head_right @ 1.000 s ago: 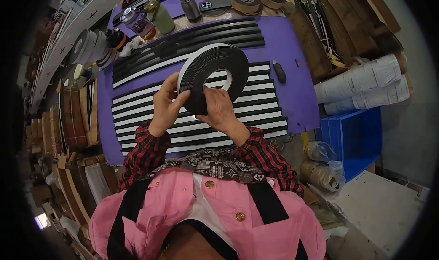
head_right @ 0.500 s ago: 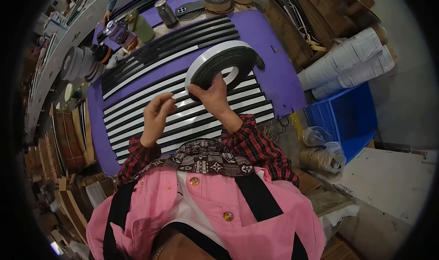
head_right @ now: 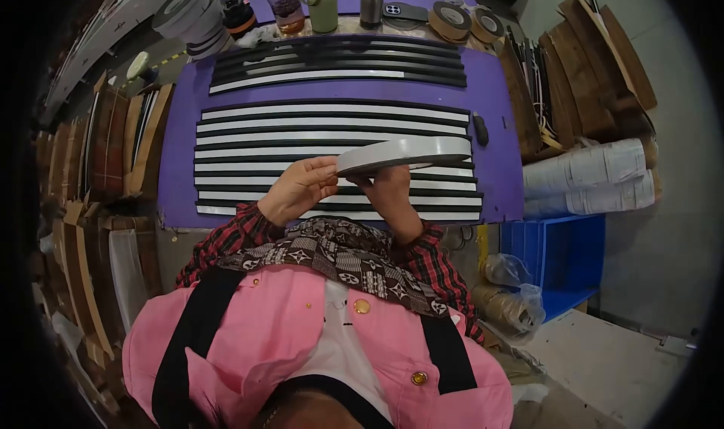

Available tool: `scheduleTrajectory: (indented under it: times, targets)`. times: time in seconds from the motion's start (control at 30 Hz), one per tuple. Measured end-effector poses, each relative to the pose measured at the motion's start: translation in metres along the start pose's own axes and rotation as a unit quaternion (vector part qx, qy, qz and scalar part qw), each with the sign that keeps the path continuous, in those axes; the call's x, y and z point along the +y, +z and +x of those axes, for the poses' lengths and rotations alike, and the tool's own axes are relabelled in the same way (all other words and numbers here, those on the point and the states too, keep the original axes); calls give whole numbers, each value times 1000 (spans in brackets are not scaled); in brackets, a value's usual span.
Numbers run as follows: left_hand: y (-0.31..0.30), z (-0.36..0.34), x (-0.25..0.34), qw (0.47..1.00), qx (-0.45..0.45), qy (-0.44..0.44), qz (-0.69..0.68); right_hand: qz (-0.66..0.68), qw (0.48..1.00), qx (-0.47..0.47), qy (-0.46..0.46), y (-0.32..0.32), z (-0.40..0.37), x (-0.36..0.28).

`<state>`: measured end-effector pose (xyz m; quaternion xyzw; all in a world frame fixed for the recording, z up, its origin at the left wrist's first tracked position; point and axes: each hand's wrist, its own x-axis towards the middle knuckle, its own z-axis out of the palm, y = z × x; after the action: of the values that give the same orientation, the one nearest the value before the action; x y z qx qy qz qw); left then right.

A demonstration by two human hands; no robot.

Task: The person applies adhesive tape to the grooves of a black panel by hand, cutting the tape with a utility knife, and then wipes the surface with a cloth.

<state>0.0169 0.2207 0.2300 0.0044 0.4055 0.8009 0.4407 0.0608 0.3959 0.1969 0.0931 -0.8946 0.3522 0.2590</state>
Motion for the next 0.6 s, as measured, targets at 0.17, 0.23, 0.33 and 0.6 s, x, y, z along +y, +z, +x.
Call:
scheduleTrajectory:
  times: [0.17,0.23,0.33,0.6]
  targets:
    - [-12,-2,-4,996,9,-16,-84,-45,997,29,-57,5,4,-7]
    - [-14,3,-3,992,-10,-26,-126,-57,996,28,-55,2,5,-2]
    - [-16,18,-8,999,34,11,3,-73,997,-19,-28,-6,5,14]
    - [34,120,-5,945,131,156,256,771,566,166,239,-72,28,94]
